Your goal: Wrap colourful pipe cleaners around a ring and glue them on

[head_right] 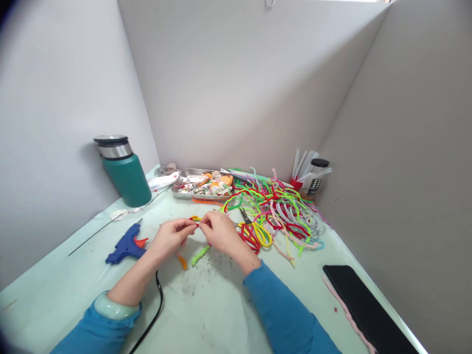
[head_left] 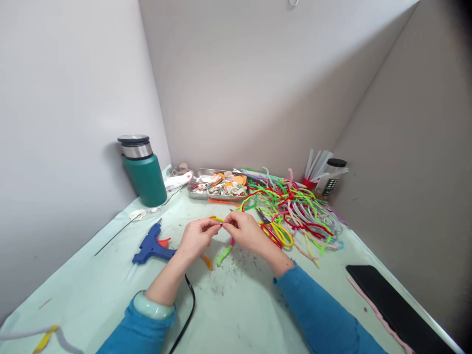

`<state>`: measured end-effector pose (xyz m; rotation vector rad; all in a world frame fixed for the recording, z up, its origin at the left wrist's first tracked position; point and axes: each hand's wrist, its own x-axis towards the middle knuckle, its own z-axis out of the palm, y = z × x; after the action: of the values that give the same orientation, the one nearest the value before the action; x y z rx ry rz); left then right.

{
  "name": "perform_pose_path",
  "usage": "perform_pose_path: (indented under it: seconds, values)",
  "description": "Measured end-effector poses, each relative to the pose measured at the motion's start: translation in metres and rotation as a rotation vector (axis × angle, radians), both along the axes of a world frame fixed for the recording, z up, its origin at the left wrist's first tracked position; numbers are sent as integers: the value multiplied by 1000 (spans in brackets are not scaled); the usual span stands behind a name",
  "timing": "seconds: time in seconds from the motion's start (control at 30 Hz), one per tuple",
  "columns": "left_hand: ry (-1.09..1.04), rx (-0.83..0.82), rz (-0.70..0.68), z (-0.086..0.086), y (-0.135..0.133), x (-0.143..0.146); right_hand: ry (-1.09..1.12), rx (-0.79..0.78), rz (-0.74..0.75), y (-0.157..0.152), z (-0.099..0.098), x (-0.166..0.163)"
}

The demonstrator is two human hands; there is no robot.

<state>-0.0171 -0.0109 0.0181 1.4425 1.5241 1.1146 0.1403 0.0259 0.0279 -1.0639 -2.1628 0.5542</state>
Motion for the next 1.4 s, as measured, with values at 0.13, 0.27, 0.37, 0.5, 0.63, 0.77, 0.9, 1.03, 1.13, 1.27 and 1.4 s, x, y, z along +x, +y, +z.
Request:
perform_pose_path:
  seconds: [0.13,0.27,0.37,0.5,0.63,0.77,0.9,1.03,1.13,1.27,1.4]
  values:
    - [-79,-17,0,1,0,0,110,-149,2,3,-1,-2]
    - [-175,-52,-4,3,-1,1,430,-404,28,-3,-4,-9]
    - [-316,-60,-86,4,-2,1,723,-676,84,-10,-8,-18]
    - [-392,-64,-89,6,-3,2,743,-754,108,-11,-5,-19]
    - [-284,-75,-40,9,-3,2,498,-446,35,0,4,-6]
    - [-160,-81,-24,9,-3,3,241,-117,63,3,10,3]
    - [-59,-67,-23,8,-2,2,63,45,74,0,8,4]
    - [69,3,-37,6,-1,0,-14,80,80,0,8,6]
    - [183,62,-54,2,-1,-1,-77,114,91,0,10,7]
    - [196,80,-38,-3,1,-2,-159,152,70,-3,10,7]
    - [160,75,-37,-3,1,-2,-144,142,17,-3,6,5]
